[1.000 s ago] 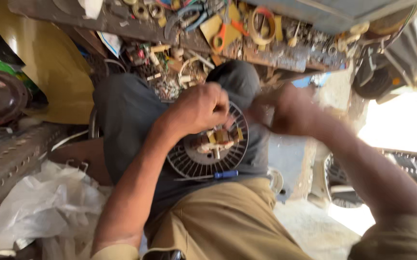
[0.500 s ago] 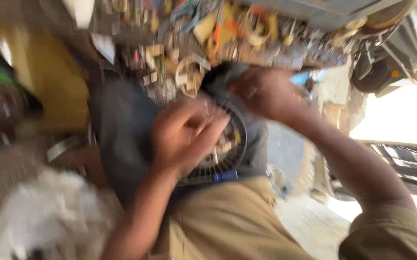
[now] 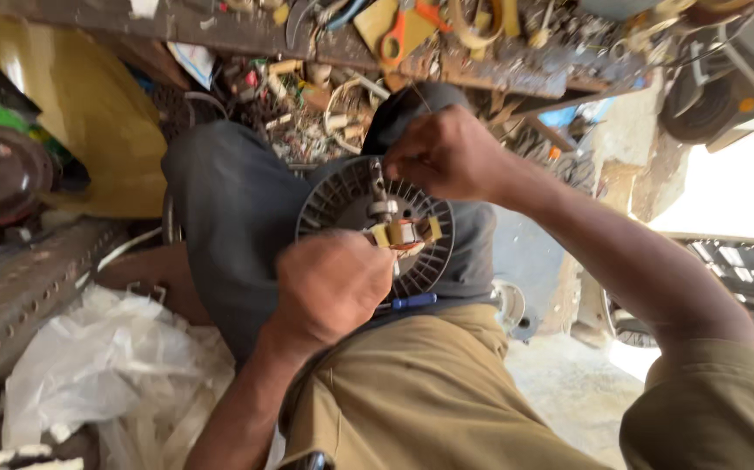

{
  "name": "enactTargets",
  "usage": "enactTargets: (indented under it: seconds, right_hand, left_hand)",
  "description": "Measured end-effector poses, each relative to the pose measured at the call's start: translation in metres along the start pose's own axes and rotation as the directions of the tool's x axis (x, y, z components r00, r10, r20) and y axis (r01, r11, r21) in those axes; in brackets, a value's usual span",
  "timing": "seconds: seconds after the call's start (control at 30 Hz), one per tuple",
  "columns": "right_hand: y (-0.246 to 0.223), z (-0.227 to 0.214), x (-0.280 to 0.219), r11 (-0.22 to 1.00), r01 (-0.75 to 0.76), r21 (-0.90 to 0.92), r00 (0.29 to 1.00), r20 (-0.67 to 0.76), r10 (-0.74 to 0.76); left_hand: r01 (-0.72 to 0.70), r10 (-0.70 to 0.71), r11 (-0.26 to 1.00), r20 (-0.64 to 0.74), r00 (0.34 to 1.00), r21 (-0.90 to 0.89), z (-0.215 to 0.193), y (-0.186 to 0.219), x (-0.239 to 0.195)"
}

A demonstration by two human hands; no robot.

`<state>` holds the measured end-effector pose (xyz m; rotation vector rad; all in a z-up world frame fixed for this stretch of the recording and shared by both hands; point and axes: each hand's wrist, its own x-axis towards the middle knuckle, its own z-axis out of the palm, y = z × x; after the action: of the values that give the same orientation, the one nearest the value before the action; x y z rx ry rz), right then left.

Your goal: The person threads wire through the stator of a fan motor by hand and using a screwdriver.

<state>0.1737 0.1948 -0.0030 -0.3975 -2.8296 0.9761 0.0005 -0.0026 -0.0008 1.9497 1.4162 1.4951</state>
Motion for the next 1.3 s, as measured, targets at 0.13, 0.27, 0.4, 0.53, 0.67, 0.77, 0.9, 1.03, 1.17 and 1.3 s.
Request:
enactTargets:
  seconds: [0.13,0.27,0.4,0.53,0.67,0.77,0.9,1.03,1.17,1.3]
  right_hand:
    - [0.007,-0.034,-0.015,0.942,-0.097,-0.321,0.99,-0.126,0.059]
    - [-0.05,-0.042,-0.029,0.913,-0.098,-0.395,0.925,0.302,0.23]
    - [-0.101,-0.029,-0.044,0.96,0.272,0.072,0.91,0.305,-0.281]
    - [-0.033,-0.028,-0.009,0.936,0.351,-0.022,0.936,0.038,-0.35]
    - [0.005,-0.013,0.01,0.992,-0.04,-0.121,0.998,-0.048,0.035]
    - [-0.005,-0.05,-0.016,0.934,-0.176,-0.31,0.984,-0.065,0.164]
    - [-0.065,-0.033,-0.028,0.939,0.016,-0.342,0.932,0.345,0.11]
    - [-0.093,-0.035,-0.04,0.899,0.351,0.263,0.921,0.079,-0.383]
    - [-0.021,-0.015,-0.003,0.95,0.24,-0.201,0.97,0.096,-0.224]
    - [0.003,-0.017,0.008,0.987,-0.028,-0.159,0.997,-0.076,0.016]
  left_hand:
    - [0.237,-0.38,0.81,-0.173,0.909,-0.536,0.025,-0.031,0.028]
    - [0.292,-0.12,0.921,0.526,0.842,-0.258,0.024,-0.092,0.085]
    - [0.299,-0.237,0.877,0.201,0.95,-0.376,-0.005,-0.066,0.043]
    - [-0.003,0.028,0.988,0.158,0.987,-0.156,-0.002,0.014,0.002]
    - [0.247,-0.327,0.855,-0.105,0.939,-0.456,0.005,-0.01,0.023]
    - [0.098,-0.106,0.917,0.001,0.994,-0.387,0.02,-0.057,0.051]
    - [0.341,-0.181,0.922,0.576,0.797,-0.183,0.027,-0.091,0.081]
    - [0.511,-0.408,0.698,0.307,0.86,-0.502,0.0,-0.042,0.028]
    - [0.064,-0.061,0.926,0.02,0.998,-0.371,0.005,-0.002,0.018]
    - [0.139,-0.329,0.749,-0.18,0.927,-0.648,0.01,-0.012,0.027]
